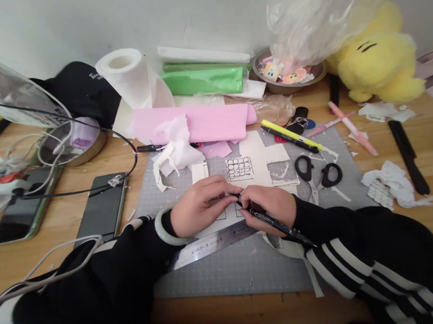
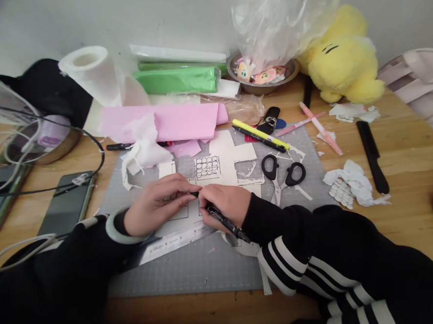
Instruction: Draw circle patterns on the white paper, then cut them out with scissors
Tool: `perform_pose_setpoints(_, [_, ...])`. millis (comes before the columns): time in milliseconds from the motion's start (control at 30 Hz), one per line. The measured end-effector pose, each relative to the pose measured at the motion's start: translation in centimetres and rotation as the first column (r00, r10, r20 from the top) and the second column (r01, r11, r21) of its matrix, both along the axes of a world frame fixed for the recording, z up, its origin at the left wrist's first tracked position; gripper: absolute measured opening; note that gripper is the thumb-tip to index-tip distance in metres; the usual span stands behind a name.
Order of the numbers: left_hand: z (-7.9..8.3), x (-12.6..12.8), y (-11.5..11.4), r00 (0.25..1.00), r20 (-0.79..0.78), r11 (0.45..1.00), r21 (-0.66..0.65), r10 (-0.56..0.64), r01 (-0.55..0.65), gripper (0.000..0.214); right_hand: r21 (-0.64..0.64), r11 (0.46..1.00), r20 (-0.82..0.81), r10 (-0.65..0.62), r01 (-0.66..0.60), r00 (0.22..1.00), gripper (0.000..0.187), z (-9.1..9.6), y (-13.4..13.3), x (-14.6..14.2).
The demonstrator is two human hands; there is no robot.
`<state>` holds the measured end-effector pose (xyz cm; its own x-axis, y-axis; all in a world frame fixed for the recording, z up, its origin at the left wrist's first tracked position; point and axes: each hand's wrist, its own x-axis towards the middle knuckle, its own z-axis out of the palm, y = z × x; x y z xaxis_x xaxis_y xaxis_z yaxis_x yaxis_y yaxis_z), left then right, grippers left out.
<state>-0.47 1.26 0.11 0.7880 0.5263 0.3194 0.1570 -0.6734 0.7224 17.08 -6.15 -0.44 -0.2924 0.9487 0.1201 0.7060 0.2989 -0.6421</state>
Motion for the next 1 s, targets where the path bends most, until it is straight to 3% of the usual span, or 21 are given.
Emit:
perform_pose_setpoints(333, [0.03,0.02,0.10,1.000,-0.002,1.000,-0.003,0.000,0.000,0.016,-0.025,0.999,0.008,0.042,-0.042,0.999,0.004,0.01,0.09,0.09])
perform_pose_setpoints(567, [-0.04,0.00,0.02,1.000,0.003,1.000,-0.006,-0.012,0.012,0.016,-0.098,0.994,0.029,-0.048,0.051,0.998,0.003,0.48,0.05,-0.26])
perform_pose_setpoints(1000, [-0.10,0.00,0.03,1.000,-0.005,1.000,-0.017,-0.009,0.009,0.016,-0.122,0.989,0.004,-0.078,0.078,0.997,0.006,0.90,-0.06,-0.35])
